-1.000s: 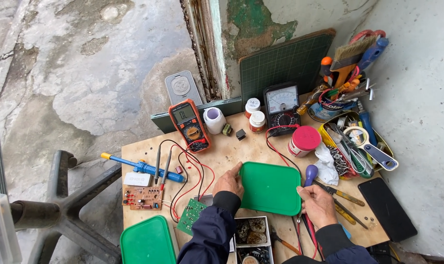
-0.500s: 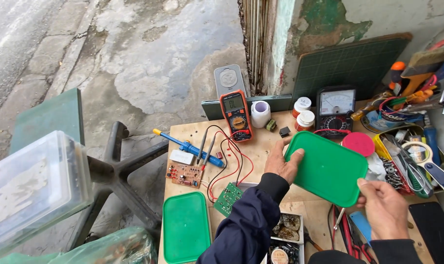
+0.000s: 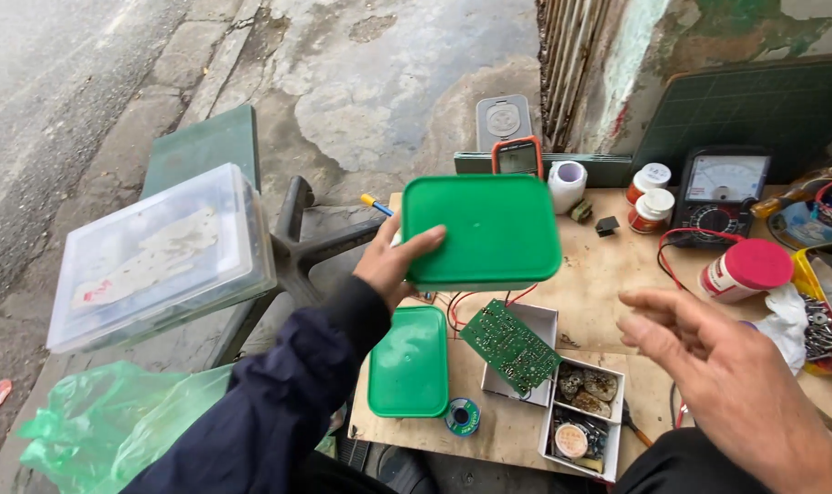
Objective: Sorting and inspecting various circuit boards and electronic components from bags and boxes at a repair bench.
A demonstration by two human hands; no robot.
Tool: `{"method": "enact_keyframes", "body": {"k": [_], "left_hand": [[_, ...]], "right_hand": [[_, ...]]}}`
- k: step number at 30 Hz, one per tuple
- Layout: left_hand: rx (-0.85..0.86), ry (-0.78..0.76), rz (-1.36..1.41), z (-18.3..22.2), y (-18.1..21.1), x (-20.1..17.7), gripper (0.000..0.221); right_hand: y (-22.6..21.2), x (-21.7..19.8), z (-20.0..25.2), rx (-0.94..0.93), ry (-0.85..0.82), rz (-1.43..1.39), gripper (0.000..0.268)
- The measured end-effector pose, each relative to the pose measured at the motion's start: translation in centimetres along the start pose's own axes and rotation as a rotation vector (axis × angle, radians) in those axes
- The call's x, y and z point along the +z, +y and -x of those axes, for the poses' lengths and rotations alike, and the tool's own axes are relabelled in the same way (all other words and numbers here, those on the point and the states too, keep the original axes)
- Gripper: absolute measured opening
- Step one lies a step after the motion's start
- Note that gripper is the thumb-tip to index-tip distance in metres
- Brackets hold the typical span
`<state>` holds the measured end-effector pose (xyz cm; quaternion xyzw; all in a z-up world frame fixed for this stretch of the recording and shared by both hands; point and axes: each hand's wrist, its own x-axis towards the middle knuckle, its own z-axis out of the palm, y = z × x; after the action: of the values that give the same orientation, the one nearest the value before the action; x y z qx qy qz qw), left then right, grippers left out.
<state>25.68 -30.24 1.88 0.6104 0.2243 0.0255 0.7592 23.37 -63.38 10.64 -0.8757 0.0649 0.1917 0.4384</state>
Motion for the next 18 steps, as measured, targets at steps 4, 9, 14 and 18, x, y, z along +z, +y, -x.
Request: {"method": "enact_keyframes", "body": {"k": [4, 9, 14, 18], "left_hand": [[-0.28, 0.225, 0.208, 8.4, -1.8, -7.1, 0.086], [-0.39, 0.496, 0.502, 10.8, -12.2, -15.3, 0.044], [-0.426, 0.548, 0.625, 10.8, -11.8, -15.5, 0.067], [-0.188, 0.475, 0.729, 5.0, -11.5, -15.6, 0.054]], "right_hand": [[3.9, 6.4, 3.1, 0.035, -0.047, -0.096, 0.036], [9.2, 18.9, 2.9, 0.233, -0.397, -0.289, 0.034], [8.2, 22.5, 0.4, 0.186, -0.427, -0.143, 0.038], [8.0, 24.4, -1.3, 0.123, -0.381, -0.244, 0.036]]}}
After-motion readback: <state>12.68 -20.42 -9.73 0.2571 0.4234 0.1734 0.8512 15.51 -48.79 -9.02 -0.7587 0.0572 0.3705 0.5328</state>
